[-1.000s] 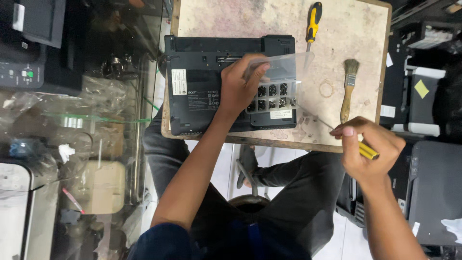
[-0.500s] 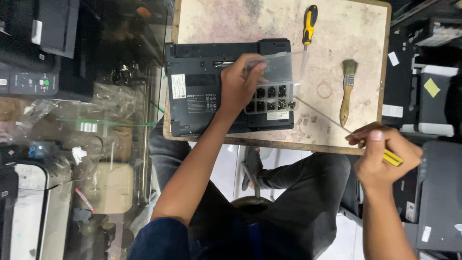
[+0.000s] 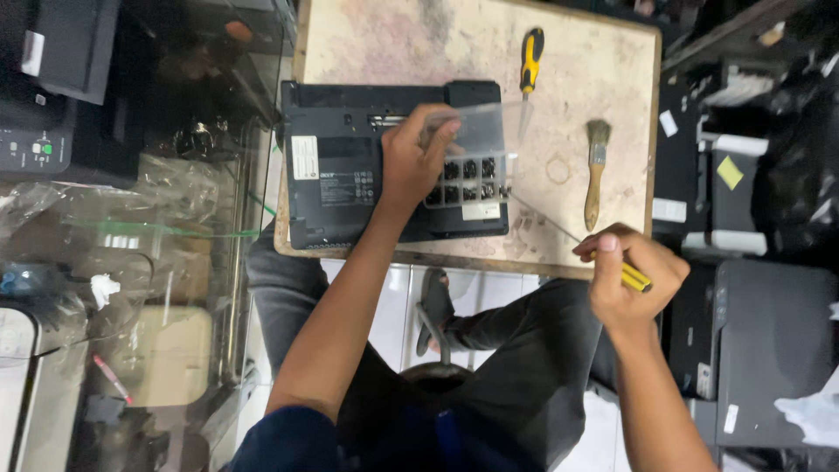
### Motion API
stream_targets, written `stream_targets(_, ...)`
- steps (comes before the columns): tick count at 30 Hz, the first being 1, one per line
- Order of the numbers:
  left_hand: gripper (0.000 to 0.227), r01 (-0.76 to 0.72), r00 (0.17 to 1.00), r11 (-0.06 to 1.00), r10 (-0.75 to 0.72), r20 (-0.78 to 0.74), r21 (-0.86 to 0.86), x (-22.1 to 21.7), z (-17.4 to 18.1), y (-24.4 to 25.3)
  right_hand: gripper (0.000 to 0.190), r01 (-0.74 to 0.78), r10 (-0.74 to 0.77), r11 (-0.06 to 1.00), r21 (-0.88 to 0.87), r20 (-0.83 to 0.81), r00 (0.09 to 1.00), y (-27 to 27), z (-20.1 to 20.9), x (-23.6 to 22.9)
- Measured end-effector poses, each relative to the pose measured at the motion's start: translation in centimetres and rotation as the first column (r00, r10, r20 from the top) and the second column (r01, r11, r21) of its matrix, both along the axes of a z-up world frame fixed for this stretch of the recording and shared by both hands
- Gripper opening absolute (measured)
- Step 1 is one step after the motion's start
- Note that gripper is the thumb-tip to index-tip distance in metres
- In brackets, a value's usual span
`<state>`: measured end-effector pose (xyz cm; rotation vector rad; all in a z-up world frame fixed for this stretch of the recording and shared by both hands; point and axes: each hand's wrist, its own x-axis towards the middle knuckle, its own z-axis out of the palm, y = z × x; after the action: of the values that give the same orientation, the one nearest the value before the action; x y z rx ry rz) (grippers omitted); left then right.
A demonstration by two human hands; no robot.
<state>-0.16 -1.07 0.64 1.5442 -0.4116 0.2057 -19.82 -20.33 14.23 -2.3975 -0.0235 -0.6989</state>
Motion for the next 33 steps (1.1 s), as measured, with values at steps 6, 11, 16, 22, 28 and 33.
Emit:
stream_targets(6, 0.015, 0.011, 1.000, 0.999, -0.011, 0.010, -0.031, 0.1, 0.0, -0.1, 0.047, 0.053, -0.050, 0.996, 0.076, -0.045, 0.998, 1.3, -0.7, 0.6)
stream_targets(11, 0.022, 0.017, 0.997, 1.000, -0.016, 0.069, -0.004, 0.3, -0.5, -0.2, 0.046, 0.056, -0.055, 0.998, 0.011, -0.053, 0.997, 0.8, -2.0, 0.6)
stream_targets(16, 0.021, 0.038, 0.997, 0.999, -0.035, 0.075, -0.037, 0.1, -0.2, -0.1, 0.047, 0.048, -0.047, 0.998, 0.026, -0.042, 0.998, 0.4, -2.0, 0.8)
stream_targets(22, 0.021, 0.007, 0.996, 0.999, -0.009, 0.086, 0.032, 0.2, -0.4, -0.2, 0.047, 0.143, -0.135, 0.987, 0.071, -0.106, 0.985, -0.9, -1.2, 1.2)
stream_targets(28, 0.025, 0.003, 0.994, 0.999, -0.008, 0.107, 0.044, 0.2, -0.3, -0.1, 0.049, 0.149, -0.138, 0.984, 0.092, -0.114, 0.984, -1.4, -1.1, 1.0)
stream_targets(33, 0.027, -0.003, 0.996, 0.999, -0.001, 0.089, 0.041, 0.1, -0.3, -0.1, 0.048, 0.135, -0.124, 0.983, 0.127, -0.093, 0.988, -1.9, -1.6, 0.8)
